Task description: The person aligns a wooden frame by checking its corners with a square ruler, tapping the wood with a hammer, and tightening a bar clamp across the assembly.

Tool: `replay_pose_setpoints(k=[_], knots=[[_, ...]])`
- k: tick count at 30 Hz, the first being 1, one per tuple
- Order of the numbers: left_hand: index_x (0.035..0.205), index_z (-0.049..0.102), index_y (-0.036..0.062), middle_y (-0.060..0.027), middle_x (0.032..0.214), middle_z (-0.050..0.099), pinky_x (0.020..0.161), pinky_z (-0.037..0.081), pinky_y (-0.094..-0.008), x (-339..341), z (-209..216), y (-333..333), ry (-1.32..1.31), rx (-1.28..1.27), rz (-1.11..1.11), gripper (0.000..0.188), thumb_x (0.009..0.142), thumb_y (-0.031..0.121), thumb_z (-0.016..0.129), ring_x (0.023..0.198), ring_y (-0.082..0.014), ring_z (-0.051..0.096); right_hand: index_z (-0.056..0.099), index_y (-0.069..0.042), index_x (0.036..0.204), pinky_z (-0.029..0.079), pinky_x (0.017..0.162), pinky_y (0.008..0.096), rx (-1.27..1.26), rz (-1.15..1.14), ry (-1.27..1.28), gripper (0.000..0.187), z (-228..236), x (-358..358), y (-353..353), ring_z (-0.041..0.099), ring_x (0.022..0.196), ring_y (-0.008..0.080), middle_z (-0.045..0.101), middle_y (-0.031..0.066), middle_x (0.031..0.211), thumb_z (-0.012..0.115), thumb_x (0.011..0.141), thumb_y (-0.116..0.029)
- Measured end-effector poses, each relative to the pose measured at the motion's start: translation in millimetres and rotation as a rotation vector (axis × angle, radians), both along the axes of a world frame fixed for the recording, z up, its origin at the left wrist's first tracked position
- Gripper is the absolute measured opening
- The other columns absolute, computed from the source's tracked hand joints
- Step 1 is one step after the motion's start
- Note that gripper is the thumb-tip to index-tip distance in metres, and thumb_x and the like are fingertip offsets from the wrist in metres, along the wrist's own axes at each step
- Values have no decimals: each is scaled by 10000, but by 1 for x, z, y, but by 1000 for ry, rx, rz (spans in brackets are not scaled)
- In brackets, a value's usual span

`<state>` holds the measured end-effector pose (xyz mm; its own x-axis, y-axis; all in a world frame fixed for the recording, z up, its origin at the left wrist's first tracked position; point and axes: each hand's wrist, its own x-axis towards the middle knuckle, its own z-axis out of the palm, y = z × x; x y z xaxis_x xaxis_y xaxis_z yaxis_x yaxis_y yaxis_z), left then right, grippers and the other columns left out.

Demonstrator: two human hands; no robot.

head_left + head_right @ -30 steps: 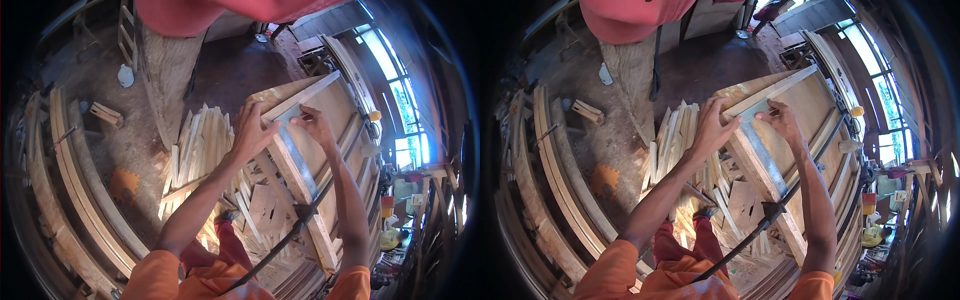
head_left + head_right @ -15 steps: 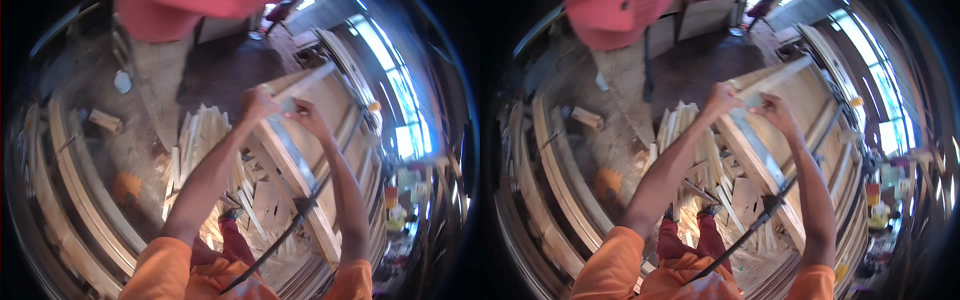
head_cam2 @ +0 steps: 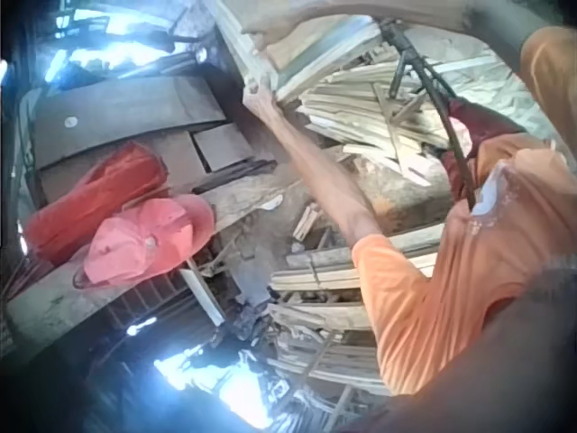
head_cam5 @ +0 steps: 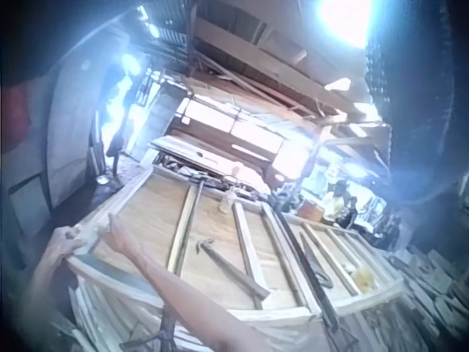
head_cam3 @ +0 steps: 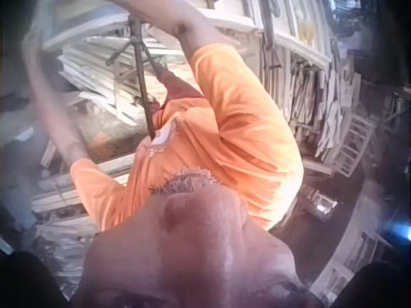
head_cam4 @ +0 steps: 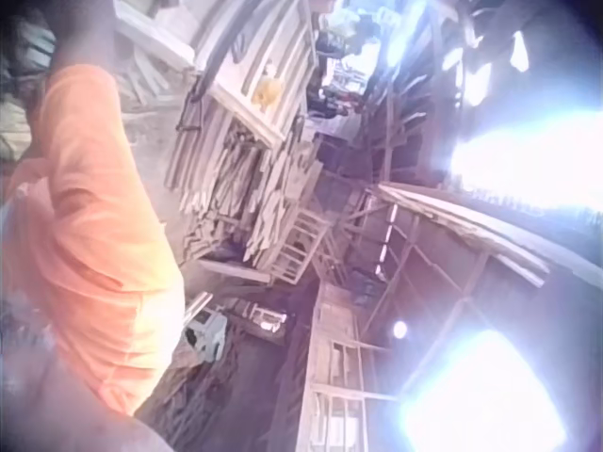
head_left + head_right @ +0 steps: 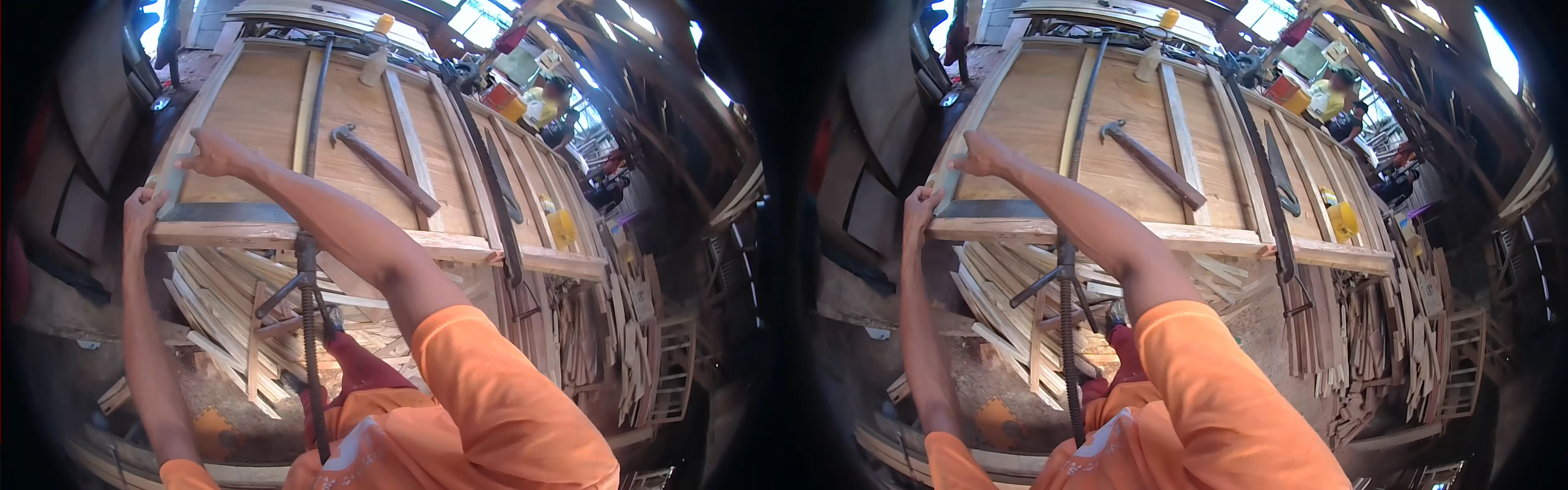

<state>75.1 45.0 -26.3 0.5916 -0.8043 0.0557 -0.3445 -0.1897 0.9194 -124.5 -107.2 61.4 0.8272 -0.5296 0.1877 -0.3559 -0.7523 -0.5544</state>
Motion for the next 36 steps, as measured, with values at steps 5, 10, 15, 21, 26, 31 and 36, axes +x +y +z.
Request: replay_pose_setpoints(k=[5,10,15,21,26,31,36], knots=[[910,681,32,5,797,630,672,444,-297,20,-22,-8,-48,-35,10,285,899,274,831,713,-101,541,677,86,1290,582,865,399,186,-70,-522,552,46,-108,34,747,1017,288,763,237,1096,764,957,-345],[949,709,74,50,822,625,682,439,-264,68,-55,-23,-45,30,-48,218,961,278,784,760,-69,532,738,57,1178,542,702,339,248,-354,-555,338,46,-218,52,683,769,169,737,134,828,700,965,-203],[1055,729,75,36,918,657,805,462,-293,95,-62,-23,-95,145,-24,250,1019,322,729,865,-79,554,745,68,1114,486,620,346,213,-475,-651,278,17,-279,63,593,654,155,664,95,704,682,926,-127],[1093,738,74,32,936,671,786,465,-289,98,-50,-15,-59,228,-47,246,1032,311,714,858,-73,557,719,68,1168,554,700,355,209,-381,-594,298,0,-312,70,685,780,217,717,168,889,676,921,-93],[1254,686,2,-45,1136,717,933,535,-324,79,-31,-1,52,179,-105,347,1015,252,719,1014,-148,658,732,14,1180,574,831,364,195,-410,-513,295,-12,-331,62,727,913,233,752,160,1023,705,985,-205],[1155,747,64,23,972,697,785,477,-253,31,12,10,33,236,26,270,963,251,778,877,-76,599,756,26,1188,527,788,288,490,-405,-557,262,-4,-347,47,676,883,123,767,85,973,678,1026,-165],[1046,722,81,64,785,590,537,276,-251,-8,46,10,59,337,97,305,909,317,858,601,-27,407,760,19,1190,506,766,272,658,-398,-515,233,-3,-338,54,623,841,99,728,49,945,680,1032,-134]])
